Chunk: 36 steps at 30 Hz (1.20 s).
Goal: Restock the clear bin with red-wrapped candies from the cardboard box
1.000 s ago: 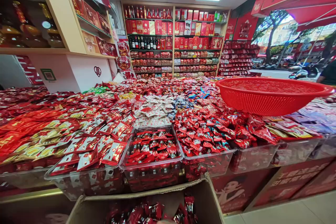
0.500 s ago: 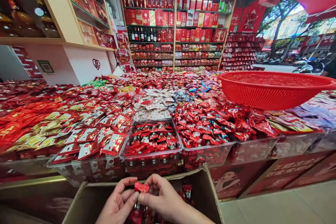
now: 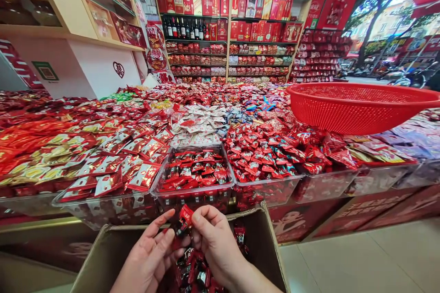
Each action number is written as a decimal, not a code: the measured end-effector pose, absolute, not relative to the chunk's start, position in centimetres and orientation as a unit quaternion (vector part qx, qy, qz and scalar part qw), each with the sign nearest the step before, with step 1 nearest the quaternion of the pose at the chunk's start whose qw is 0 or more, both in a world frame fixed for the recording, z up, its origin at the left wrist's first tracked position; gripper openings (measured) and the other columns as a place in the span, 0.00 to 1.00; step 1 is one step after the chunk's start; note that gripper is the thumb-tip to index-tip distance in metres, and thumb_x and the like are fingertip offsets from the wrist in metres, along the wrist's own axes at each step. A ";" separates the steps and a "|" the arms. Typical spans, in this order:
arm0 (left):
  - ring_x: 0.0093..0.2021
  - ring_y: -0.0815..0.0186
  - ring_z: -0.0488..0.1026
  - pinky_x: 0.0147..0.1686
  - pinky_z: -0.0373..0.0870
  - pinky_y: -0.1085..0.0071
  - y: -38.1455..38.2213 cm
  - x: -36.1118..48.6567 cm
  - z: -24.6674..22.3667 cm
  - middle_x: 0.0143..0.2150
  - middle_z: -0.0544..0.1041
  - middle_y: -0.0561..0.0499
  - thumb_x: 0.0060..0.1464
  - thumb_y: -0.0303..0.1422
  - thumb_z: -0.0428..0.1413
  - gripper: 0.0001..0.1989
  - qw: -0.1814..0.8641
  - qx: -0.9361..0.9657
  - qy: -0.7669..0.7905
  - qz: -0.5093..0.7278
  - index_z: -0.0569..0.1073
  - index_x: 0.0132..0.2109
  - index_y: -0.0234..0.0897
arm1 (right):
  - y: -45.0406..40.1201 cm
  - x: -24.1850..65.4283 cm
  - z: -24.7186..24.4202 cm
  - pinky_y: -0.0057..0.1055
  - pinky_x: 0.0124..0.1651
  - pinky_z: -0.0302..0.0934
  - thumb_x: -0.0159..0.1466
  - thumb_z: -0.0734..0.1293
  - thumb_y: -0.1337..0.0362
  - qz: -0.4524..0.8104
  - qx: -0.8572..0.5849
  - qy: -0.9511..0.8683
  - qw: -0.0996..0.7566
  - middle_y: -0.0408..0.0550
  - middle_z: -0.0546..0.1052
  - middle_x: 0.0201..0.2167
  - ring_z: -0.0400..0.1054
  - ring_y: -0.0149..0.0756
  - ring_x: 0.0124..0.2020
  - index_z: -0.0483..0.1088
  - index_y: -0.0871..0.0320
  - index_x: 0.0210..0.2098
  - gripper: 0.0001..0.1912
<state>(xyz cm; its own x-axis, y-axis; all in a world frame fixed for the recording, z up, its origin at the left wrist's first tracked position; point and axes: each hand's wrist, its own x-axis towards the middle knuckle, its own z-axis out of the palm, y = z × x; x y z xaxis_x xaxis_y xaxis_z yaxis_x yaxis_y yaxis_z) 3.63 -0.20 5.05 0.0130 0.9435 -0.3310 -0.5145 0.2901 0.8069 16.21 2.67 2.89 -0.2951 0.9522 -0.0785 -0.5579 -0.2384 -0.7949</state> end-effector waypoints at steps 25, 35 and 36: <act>0.44 0.61 0.72 0.40 0.69 0.70 -0.9 3.9 6.3 0.38 0.78 0.48 0.43 0.25 0.59 0.21 0.651 0.199 0.420 0.601 0.63 0.44 0.40 | 1.0 16.6 2.6 0.22 0.20 0.51 0.55 0.60 0.51 0.620 -0.357 -0.588 0.378 0.39 0.62 0.14 0.56 0.24 0.16 0.57 0.60 0.19 0.19; 0.41 0.58 0.74 0.36 0.71 0.69 -0.3 2.4 4.9 0.37 0.79 0.45 0.36 0.23 0.62 0.23 0.686 0.155 0.418 0.575 0.65 0.42 0.37 | 1.5 16.9 4.2 0.26 0.23 0.52 0.58 0.59 0.71 -0.086 -0.222 -0.893 0.381 0.46 0.72 0.25 0.57 0.29 0.23 0.66 0.59 0.31 0.05; 0.40 0.58 0.74 0.35 0.71 0.69 -0.4 2.2 5.1 0.37 0.79 0.45 0.37 0.23 0.61 0.22 0.690 0.152 0.412 0.575 0.64 0.42 0.37 | 1.4 17.0 4.7 0.26 0.23 0.51 0.58 0.59 0.72 -0.103 -0.212 -0.896 0.377 0.45 0.73 0.25 0.57 0.29 0.23 0.66 0.59 0.30 0.06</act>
